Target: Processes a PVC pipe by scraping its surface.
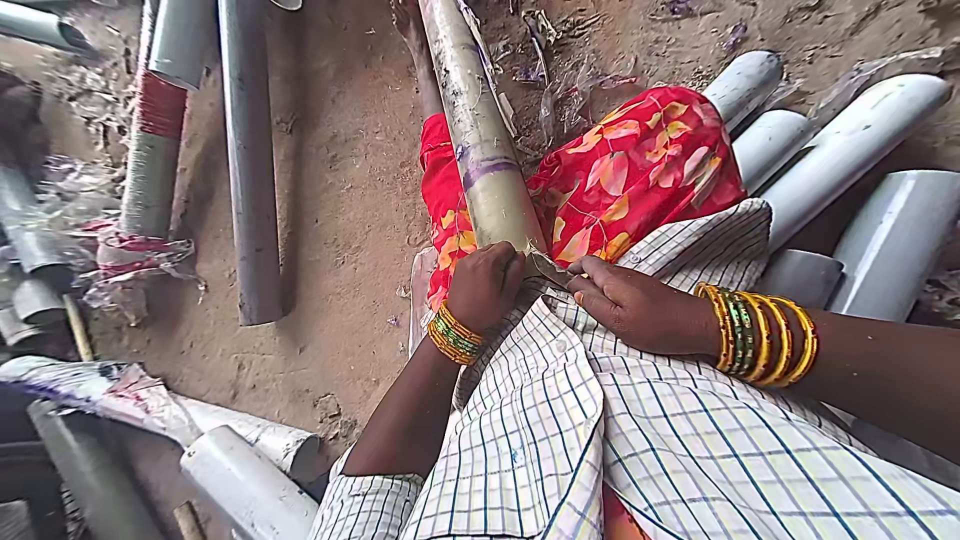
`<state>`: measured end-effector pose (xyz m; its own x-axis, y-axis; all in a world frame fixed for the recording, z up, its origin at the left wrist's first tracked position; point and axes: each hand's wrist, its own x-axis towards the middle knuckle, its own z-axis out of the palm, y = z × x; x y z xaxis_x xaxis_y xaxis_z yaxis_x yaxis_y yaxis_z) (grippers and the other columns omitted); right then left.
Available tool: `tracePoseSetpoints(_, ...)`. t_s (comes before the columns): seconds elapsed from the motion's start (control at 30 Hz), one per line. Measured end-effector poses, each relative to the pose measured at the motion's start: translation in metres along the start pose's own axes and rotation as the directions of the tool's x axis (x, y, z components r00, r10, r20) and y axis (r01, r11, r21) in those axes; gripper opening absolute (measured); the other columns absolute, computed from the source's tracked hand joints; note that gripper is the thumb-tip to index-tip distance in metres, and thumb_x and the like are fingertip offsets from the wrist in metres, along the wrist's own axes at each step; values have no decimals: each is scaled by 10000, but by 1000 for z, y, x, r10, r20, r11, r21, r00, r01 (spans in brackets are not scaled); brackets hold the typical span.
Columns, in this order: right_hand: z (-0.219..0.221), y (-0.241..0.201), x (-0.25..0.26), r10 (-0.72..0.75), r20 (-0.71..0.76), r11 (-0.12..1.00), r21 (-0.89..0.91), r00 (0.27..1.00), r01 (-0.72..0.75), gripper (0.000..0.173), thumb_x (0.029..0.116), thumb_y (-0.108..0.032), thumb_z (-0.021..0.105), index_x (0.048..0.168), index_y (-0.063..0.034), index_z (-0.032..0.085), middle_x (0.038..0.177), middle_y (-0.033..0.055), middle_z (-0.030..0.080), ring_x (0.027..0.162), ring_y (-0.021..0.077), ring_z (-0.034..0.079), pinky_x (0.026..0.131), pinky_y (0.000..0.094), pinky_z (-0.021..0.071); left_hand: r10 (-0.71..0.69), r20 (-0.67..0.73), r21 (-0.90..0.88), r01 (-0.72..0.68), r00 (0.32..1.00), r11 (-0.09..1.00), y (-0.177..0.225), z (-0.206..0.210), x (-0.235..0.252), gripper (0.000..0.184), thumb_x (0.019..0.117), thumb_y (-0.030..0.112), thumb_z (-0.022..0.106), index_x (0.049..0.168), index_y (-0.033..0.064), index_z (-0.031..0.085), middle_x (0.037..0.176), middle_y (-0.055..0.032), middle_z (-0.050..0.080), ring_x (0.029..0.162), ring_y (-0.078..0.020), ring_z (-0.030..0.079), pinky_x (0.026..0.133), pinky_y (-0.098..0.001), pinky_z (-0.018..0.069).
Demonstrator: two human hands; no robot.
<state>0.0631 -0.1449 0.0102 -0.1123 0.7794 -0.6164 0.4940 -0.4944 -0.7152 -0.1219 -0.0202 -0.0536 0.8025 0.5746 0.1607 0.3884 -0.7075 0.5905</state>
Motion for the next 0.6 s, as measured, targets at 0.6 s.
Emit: tracePoseSetpoints(0.6, -4, -2, -2, 42, 75, 999, -14, 996, -41, 271, 1110, -223, 365, 1235, -25, 501, 840, 41, 484, 716, 116, 489, 663, 308, 422, -61, 7, -20, 61, 998, 998, 1, 2, -1, 329, 975, 125, 504, 670, 20, 570, 570, -65, 498, 527, -182, 528, 514, -352, 425)
